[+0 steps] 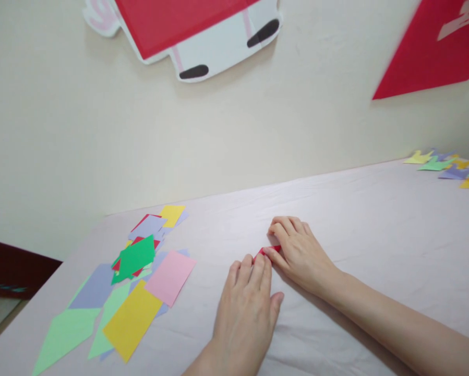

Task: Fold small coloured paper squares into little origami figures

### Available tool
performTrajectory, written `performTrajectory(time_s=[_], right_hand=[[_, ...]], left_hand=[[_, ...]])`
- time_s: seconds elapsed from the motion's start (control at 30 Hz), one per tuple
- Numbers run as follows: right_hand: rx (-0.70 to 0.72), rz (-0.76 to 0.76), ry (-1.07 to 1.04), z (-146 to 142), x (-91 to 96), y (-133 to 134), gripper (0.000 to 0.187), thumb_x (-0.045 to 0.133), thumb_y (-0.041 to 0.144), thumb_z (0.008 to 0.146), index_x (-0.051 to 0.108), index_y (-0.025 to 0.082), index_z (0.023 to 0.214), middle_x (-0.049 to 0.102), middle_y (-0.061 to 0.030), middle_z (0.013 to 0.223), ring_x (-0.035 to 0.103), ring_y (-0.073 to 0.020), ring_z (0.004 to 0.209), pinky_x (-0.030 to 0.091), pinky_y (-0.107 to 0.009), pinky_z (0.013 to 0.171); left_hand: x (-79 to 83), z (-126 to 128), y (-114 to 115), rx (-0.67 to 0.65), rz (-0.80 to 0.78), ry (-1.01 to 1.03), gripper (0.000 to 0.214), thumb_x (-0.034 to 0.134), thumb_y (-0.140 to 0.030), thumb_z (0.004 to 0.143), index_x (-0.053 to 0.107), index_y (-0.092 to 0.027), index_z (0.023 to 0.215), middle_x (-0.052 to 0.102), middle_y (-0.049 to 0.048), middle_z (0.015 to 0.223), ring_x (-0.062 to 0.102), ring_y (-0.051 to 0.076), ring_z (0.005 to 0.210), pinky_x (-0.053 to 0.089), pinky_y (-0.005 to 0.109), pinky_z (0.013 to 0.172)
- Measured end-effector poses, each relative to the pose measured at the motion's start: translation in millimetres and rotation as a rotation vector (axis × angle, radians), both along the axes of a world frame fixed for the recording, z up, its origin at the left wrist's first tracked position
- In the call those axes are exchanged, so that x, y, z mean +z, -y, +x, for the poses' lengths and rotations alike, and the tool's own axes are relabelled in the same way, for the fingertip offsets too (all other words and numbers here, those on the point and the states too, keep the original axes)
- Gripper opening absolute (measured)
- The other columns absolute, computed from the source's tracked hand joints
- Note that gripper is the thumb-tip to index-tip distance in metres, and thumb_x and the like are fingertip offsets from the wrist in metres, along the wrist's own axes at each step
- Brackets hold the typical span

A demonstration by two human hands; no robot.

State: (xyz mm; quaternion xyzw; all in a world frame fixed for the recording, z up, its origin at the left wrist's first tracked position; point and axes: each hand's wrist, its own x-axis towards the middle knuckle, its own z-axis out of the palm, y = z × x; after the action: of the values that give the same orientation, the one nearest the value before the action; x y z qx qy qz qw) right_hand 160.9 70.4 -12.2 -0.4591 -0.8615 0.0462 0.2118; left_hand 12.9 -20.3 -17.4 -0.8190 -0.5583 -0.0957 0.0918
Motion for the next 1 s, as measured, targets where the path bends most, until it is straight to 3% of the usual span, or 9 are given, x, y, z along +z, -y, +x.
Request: performTrajectory(time_s=[0.23, 0.47, 0.63, 0.8, 1.0], right_hand=[[-0.016, 0.054, 0.057, 3.9, -14.1, -0.6, 0.038, 0.047, 0.026, 0.094, 0.052, 0.015, 0.130, 0.051, -0.0180, 0.136, 0.042, -0.0341, 0.123, 0.039, -0.049, 0.095], [-0.059, 0.027, 0.011, 25.4, -17.0, -11.5, 0.041, 0.043, 0.020, 0.094, 0.050, 0.019, 0.134, 0.051, -0.0150, 0.137, 0.043, -0.0327, 0.122, 0.040, -0.050, 0.095], [0.026, 0.017, -0.111, 13.5, -13.1, -8.4, 0.036, 0.039, 0.022, 0.097, 0.051, 0.016, 0.131, 0.053, -0.0143, 0.136, 0.043, -0.0280, 0.124, 0.038, -0.046, 0.100], [0.018, 0.005, 0.022, -1.1, -8.4, -2.5, 0.040, 0.050, 0.030, 0.094, 0.053, 0.018, 0.132, 0.051, -0.0152, 0.138, 0.042, -0.0322, 0.126, 0.039, -0.047, 0.098], [-0.014, -0.020, 0.095, 7.9, -5.4, -5.9, 0.040, 0.045, 0.022, 0.095, 0.054, 0.025, 0.134, 0.049, -0.0133, 0.141, 0.042, -0.0332, 0.125, 0.039, -0.049, 0.097]], left_hand=[[1.4, 1.2, -2.0, -0.034, -0.041, 0.005, 0.049, 0.046, -0.032, 0.095, 0.050, -0.005, 0.136, 0.057, 0.0132, 0.137, 0.052, 0.031, 0.122, 0.041, 0.044, 0.102], [3.6, 2.4, -3.1, -0.035, -0.066, -0.007, 0.046, 0.051, -0.030, 0.092, 0.053, -0.006, 0.132, 0.060, 0.0140, 0.132, 0.054, 0.032, 0.117, 0.044, 0.045, 0.098], [5.3, 5.3, -4.5, -0.040, -0.003, -0.031, 0.043, 0.052, -0.028, 0.092, 0.056, -0.006, 0.129, 0.062, 0.0118, 0.128, 0.054, 0.030, 0.114, 0.043, 0.043, 0.098], [5.5, 5.7, -4.0, -0.041, 0.030, -0.075, 0.045, 0.051, -0.029, 0.092, 0.055, -0.006, 0.130, 0.062, 0.0125, 0.128, 0.056, 0.029, 0.113, 0.043, 0.042, 0.097], [2.3, -6.9, 11.2, 0.015, 0.097, -0.187, 0.047, 0.057, -0.036, 0.088, 0.059, -0.005, 0.123, 0.064, 0.0165, 0.124, 0.057, 0.031, 0.111, 0.043, 0.045, 0.095]])
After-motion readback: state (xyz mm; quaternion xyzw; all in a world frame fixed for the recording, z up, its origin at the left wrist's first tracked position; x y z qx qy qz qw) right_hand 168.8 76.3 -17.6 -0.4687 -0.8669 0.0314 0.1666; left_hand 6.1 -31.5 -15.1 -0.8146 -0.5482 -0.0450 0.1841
